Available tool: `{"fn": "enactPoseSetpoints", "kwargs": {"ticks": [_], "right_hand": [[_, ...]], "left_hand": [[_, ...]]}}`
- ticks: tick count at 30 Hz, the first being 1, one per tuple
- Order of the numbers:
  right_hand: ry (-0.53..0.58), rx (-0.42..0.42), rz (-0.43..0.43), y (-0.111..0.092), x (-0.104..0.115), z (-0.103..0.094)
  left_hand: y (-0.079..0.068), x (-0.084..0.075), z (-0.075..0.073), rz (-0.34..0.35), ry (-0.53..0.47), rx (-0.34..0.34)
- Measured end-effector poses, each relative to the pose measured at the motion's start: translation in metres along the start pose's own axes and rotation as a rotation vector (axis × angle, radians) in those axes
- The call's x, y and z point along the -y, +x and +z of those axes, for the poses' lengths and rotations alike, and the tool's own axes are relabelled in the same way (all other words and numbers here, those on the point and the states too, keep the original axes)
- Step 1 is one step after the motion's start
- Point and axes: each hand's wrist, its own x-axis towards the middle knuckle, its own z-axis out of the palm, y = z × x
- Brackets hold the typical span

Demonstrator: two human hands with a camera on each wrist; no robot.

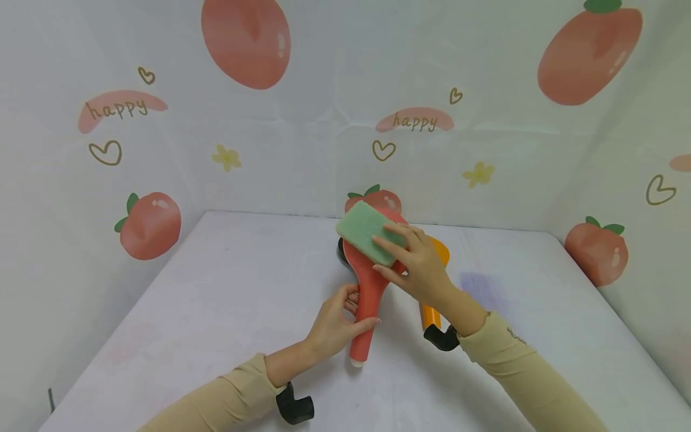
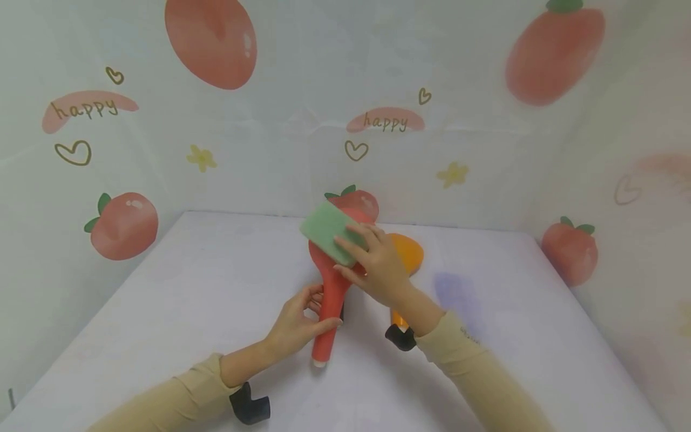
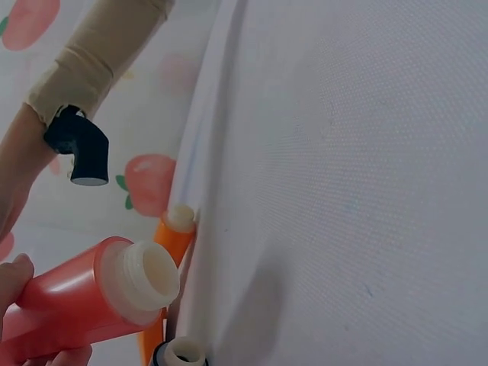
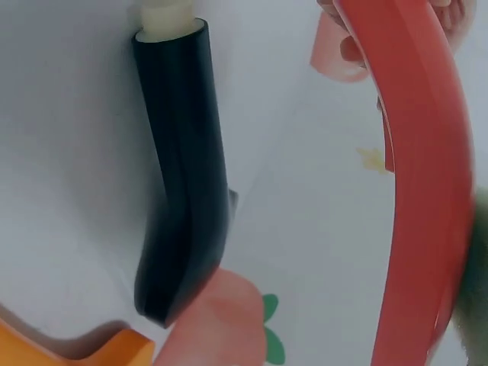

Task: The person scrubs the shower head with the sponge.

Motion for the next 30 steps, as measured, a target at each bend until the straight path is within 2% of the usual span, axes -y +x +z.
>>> {"fn": "enactPoseSetpoints", "kwargs": {"ticks": [3,8,10,13,18,20,22,25,30], "right_hand": [[-0.008,-0.002,0.022,0.001,0.000,-0.001],[-0.059,-0.054,0.177,0.005,-0.003,-0.004],[-0.061,-0.055,0.177,0.006,-0.003,-0.002],[-0.037,-0.031,0.080,0.004,0.000,0.002],[0.016,0.067,-0.168,-0.003,0.010,0.006],[0.027,0.101,-0.227,-0.006,0.012,0.006],[0.035,0.109,-0.242,-0.008,0.011,0.004],[0.037,0.073,-0.175,-0.009,0.006,0.001],[-0.009,-0.032,0.011,-0.008,-0.004,-0.003]], "left_hand": [[-0.001,0.000,0.000,0.000,0.001,-0.006],[-0.001,0.001,0.001,0.004,0.007,-0.002],[-0.001,0.001,0.001,0.002,0.009,0.001],[-0.001,0.002,0.001,0.005,0.011,-0.002],[0.000,0.003,0.001,0.042,-0.002,-0.009],[0.001,0.004,0.001,0.050,-0.011,-0.007],[0.000,0.003,0.001,0.045,-0.013,-0.008],[0.000,0.003,0.000,0.024,-0.001,-0.014],[-0.001,0.002,0.000,0.017,0.012,-0.014]]}}
